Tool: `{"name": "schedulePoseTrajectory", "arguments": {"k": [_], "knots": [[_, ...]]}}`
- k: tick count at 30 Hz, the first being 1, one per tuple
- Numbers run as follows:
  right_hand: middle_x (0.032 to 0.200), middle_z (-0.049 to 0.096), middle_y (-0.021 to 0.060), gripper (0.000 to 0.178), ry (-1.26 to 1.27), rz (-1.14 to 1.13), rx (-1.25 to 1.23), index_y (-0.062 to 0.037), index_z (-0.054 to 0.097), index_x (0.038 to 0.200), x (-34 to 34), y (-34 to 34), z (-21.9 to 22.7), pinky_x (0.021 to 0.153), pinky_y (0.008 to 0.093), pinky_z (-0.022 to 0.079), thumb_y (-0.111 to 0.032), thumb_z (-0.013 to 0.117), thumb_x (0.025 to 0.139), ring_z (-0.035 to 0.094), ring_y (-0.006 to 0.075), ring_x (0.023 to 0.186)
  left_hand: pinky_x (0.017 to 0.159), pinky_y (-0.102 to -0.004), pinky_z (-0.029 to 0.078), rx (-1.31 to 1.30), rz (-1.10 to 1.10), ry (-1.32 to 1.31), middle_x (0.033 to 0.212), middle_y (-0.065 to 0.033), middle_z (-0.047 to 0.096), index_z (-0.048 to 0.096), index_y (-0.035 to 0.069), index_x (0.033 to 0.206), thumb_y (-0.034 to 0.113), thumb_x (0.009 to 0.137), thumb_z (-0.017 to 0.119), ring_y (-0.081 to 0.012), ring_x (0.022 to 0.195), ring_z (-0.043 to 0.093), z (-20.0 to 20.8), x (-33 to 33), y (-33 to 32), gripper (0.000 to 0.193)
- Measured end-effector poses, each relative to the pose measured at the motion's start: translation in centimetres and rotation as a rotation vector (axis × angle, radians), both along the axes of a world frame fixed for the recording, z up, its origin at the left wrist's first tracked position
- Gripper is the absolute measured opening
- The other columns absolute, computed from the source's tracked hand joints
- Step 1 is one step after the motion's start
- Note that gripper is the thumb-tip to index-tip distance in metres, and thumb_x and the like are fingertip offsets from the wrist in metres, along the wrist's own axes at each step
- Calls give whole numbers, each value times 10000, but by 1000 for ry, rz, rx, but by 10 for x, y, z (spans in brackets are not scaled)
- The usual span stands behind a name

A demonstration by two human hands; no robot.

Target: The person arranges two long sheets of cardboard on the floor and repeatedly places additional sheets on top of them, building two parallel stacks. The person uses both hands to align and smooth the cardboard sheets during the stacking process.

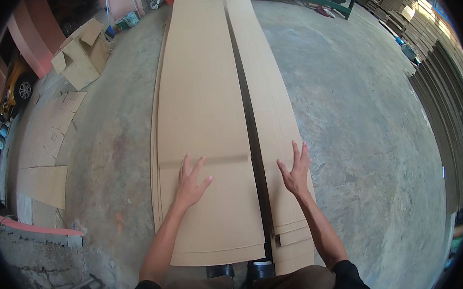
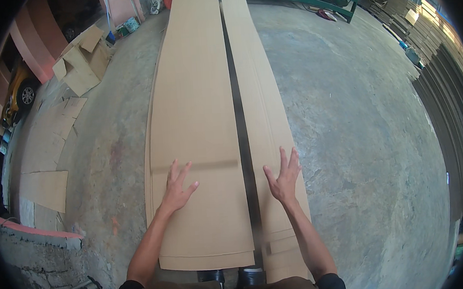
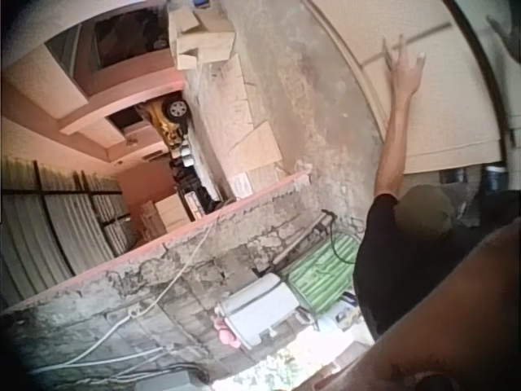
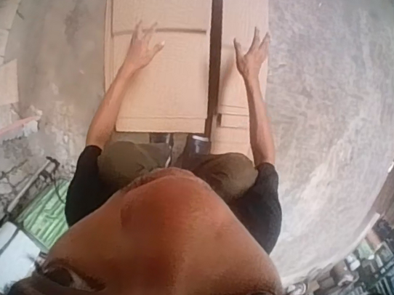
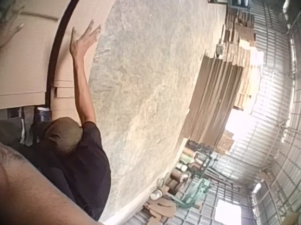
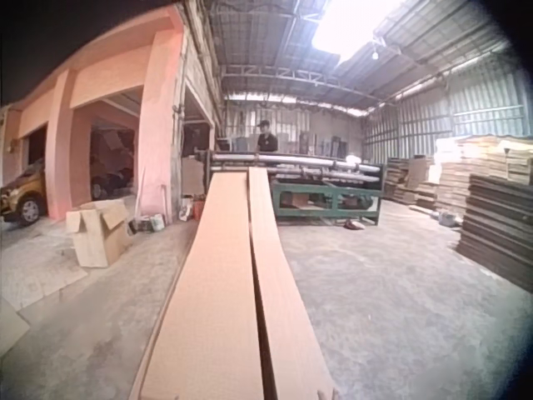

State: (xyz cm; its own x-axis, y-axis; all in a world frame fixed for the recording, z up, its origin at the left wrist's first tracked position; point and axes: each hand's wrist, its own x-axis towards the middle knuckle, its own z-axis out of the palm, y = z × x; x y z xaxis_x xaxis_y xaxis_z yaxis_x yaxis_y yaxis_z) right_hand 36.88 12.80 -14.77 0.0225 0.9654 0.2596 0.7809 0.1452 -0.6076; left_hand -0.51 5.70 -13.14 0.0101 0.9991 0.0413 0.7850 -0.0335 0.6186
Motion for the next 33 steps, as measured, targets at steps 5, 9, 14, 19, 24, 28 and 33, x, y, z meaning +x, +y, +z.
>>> {"name": "schedulePoseTrajectory", "arguments": {"k": [5, 9, 14, 19, 24, 28, 33], "knots": [[1771, 90, 354, 980, -485, -32, -381, -161, 243, 1745, 22, -25, -95, 1245, 787, 43, -744, 508, 1003, 6, 549, 1647, 1286, -724, 60, -181, -43, 452, 1804, -259, 61, 387, 336, 1700, 648, 1015, 599, -506, 1654, 35, -89, 13, -43, 782], [1771, 89, 356, 960, -437, 2, -279, -170, 264, 1741, 38, -37, -114, 1252, 774, 22, -720, 521, 998, 17, 550, 1645, 1279, -736, 63, -163, -52, 393, 1807, -250, 65, 385, 362, 1700, 686, 1003, 589, -512, 1653, 34, -101, 10, -60, 795], [1771, 95, 353, 950, -425, 13, -316, -179, 267, 1741, 38, -39, -109, 1260, 764, 26, -711, 535, 1002, 41, 546, 1645, 1287, -721, 8, -205, -31, 349, 1824, -211, 22, 387, 362, 1701, 696, 988, 610, -488, 1665, -27, -97, 11, -64, 818], [1778, 102, 334, 960, -416, -3, -324, -168, 272, 1739, 36, -54, -108, 1270, 749, 28, -717, 543, 1000, 43, 530, 1652, 1285, -724, 0, -233, -28, 324, 1823, -214, 27, 387, 362, 1701, 713, 975, 619, -492, 1664, -30, -95, 15, -81, 839], [1783, 125, 313, 1044, -376, -29, -291, -63, 266, 1724, 39, -63, -115, 1276, 740, 37, -728, 574, 980, 60, 505, 1659, 1282, -728, -1, -244, -34, 314, 1822, -222, 29, 394, 362, 1698, 713, 968, 629, -497, 1663, -32, -95, 18, -99, 843], [1785, 146, 299, 1102, -361, -38, -273, -4, 270, 1706, 40, -62, -120, 1280, 732, 47, -746, 596, 959, 78, 492, 1660, 1281, -730, 6, -245, -32, 298, 1822, -220, 38, 410, 361, 1691, 697, 969, 639, -497, 1663, -27, -96, 22, -114, 829], [1782, 163, 295, 1100, -351, -44, -251, -7, 296, 1696, 40, -63, -120, 1281, 730, 53, -746, 616, 947, 97, 494, 1656, 1283, -725, 4, -234, -19, 274, 1820, -217, 55, 429, 357, 1682, 651, 973, 664, -494, 1663, -13, -95, 22, -117, 802]]}}
